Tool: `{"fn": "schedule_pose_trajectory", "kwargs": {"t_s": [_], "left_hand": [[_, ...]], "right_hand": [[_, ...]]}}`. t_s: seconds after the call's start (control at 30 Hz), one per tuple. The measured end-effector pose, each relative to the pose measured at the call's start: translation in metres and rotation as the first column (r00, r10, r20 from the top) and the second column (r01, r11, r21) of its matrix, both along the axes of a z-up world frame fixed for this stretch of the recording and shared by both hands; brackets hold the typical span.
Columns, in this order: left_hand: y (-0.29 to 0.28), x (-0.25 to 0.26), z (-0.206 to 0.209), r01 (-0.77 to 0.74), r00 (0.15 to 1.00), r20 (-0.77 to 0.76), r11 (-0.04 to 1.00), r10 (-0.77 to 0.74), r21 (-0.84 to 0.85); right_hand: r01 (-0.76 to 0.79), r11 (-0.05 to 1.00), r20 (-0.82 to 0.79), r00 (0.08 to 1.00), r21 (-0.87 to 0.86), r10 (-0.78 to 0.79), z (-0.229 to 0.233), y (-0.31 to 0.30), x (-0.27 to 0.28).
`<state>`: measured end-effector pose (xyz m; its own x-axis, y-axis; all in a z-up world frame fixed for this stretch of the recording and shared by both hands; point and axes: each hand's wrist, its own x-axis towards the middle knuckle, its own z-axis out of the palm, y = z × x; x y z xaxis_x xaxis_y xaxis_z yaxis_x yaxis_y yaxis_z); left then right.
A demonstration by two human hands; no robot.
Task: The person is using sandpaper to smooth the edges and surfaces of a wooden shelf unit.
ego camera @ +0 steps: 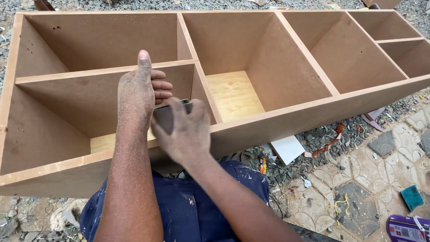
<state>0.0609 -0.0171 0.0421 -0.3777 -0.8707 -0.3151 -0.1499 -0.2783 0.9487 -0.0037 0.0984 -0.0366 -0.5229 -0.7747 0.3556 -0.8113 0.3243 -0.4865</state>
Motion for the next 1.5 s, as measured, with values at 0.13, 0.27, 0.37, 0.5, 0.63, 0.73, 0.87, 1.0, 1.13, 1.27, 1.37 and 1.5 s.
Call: {"fn": "schedule_pose_trajectory", "kwargs": {"t_s": [0.13,0.27,0.37,0.5,0.63,0.73,0.87,1.0,1.13,1.27,1.37,1.5], "left_hand": [[-0.002,0.002,0.004,0.035,0.999,-0.035,0.999,-0.036,-0.016],[-0.009,-0.008,-0.003,0.064,0.997,-0.040,0.998,-0.064,-0.010],[-0.013,-0.009,-0.005,0.069,0.996,-0.049,0.998,-0.069,0.001],[-0.018,-0.005,0.002,0.014,0.999,-0.052,1.000,-0.015,-0.022],[-0.016,-0.019,-0.006,-0.100,0.986,-0.143,0.993,0.091,-0.059],[-0.010,-0.017,-0.001,-0.042,0.995,-0.096,0.998,0.038,-0.038],[-0.003,-0.003,0.005,0.086,0.996,0.038,0.995,-0.085,-0.040],[-0.009,0.001,0.004,0.064,0.997,0.038,0.996,-0.062,-0.055],[-0.005,-0.014,-0.002,-0.014,0.998,0.052,0.986,0.023,-0.166],[-0.011,-0.026,-0.025,-0.134,0.984,-0.128,0.986,0.120,-0.102],[-0.003,-0.009,-0.006,-0.090,0.993,-0.085,0.987,0.079,-0.136],[-0.010,0.004,-0.012,0.001,0.999,-0.033,0.997,-0.004,-0.081]], "right_hand": [[0.318,0.940,0.065,0.948,-0.126,-0.312,-0.001,0.061,-0.142],[0.424,0.905,-0.098,0.900,-0.035,-0.425,-0.002,0.110,-0.267],[0.366,0.921,0.089,0.921,0.137,-0.379,0.029,0.087,-0.248],[0.330,0.874,-0.014,0.937,0.358,-0.348,0.021,-0.003,-0.129],[-0.208,0.948,-0.557,0.771,0.241,0.310,0.015,-0.039,-0.051],[-0.139,0.914,-0.636,0.678,0.381,0.368,0.010,-0.016,-0.114],[0.307,0.825,-0.616,0.785,0.474,0.062,0.010,0.059,-0.233],[0.369,0.872,-0.399,0.888,0.321,-0.229,-0.005,0.037,-0.215],[0.008,0.975,-0.290,0.955,0.222,0.058,-0.001,-0.033,-0.062],[-0.294,0.941,-0.434,0.835,0.167,0.338,0.003,-0.040,-0.054],[-0.090,0.982,-0.374,0.916,0.165,0.147,-0.002,0.004,-0.132],[0.219,0.958,-0.279,0.947,0.185,-0.163,-0.001,0.060,-0.213]]}}
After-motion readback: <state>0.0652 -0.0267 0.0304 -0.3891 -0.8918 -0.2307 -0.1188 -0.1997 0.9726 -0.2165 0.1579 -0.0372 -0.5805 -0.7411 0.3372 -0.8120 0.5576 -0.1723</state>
